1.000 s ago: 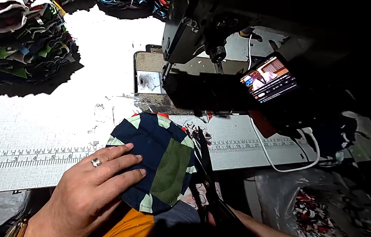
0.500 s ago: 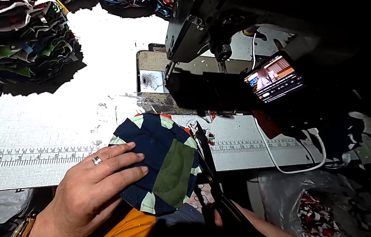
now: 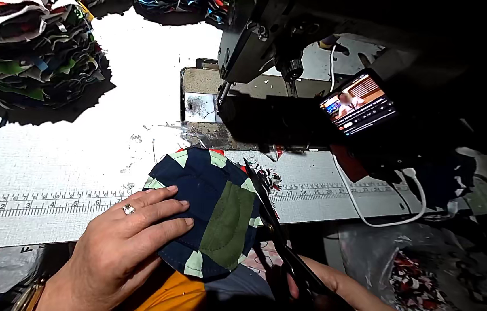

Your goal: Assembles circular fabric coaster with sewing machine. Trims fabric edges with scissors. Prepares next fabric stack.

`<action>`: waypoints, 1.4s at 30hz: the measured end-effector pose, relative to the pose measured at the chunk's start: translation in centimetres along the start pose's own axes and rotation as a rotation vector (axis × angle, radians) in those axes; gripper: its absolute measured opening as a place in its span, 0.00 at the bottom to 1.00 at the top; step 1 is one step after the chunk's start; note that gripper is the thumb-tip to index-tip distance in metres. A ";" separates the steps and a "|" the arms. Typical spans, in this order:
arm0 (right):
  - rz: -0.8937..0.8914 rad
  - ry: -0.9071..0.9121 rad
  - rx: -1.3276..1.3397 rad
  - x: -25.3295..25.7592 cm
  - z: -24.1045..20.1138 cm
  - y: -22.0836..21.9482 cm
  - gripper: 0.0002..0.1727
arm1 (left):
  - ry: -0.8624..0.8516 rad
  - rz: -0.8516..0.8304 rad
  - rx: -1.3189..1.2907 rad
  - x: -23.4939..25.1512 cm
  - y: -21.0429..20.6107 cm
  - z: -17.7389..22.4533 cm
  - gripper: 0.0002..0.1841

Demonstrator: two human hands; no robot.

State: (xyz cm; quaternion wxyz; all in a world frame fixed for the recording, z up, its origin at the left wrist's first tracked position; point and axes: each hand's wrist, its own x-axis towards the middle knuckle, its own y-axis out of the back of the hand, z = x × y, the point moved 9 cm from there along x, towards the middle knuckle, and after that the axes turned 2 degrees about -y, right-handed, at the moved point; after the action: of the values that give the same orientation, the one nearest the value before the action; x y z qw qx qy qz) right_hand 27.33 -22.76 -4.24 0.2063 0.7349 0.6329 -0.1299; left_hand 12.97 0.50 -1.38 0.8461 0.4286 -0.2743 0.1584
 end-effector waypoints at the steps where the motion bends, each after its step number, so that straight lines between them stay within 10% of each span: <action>1: 0.009 -0.003 0.008 -0.1 0.0 0.1 0.26 | 0.000 -0.002 0.009 0.1 0.0 0.0 0.13; 11: -0.058 -0.064 0.021 -0.3 0.5 0.4 0.20 | -0.037 -0.093 0.327 0.6 -2.4 3.3 0.16; 18: -0.208 -0.109 -0.103 -1.3 1.3 -0.1 0.48 | 0.008 0.020 0.220 0.0 -2.1 2.6 0.17; 42: 0.004 -0.025 0.088 -1.2 0.8 0.8 0.20 | 0.006 0.051 0.219 0.0 -1.3 2.1 0.15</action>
State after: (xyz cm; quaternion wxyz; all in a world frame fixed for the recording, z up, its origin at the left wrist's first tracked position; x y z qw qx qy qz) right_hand 27.98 -24.25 -4.29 0.1821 0.7429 0.6223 -0.1662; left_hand 12.89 -1.97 -1.19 0.7908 0.5108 -0.2638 0.2101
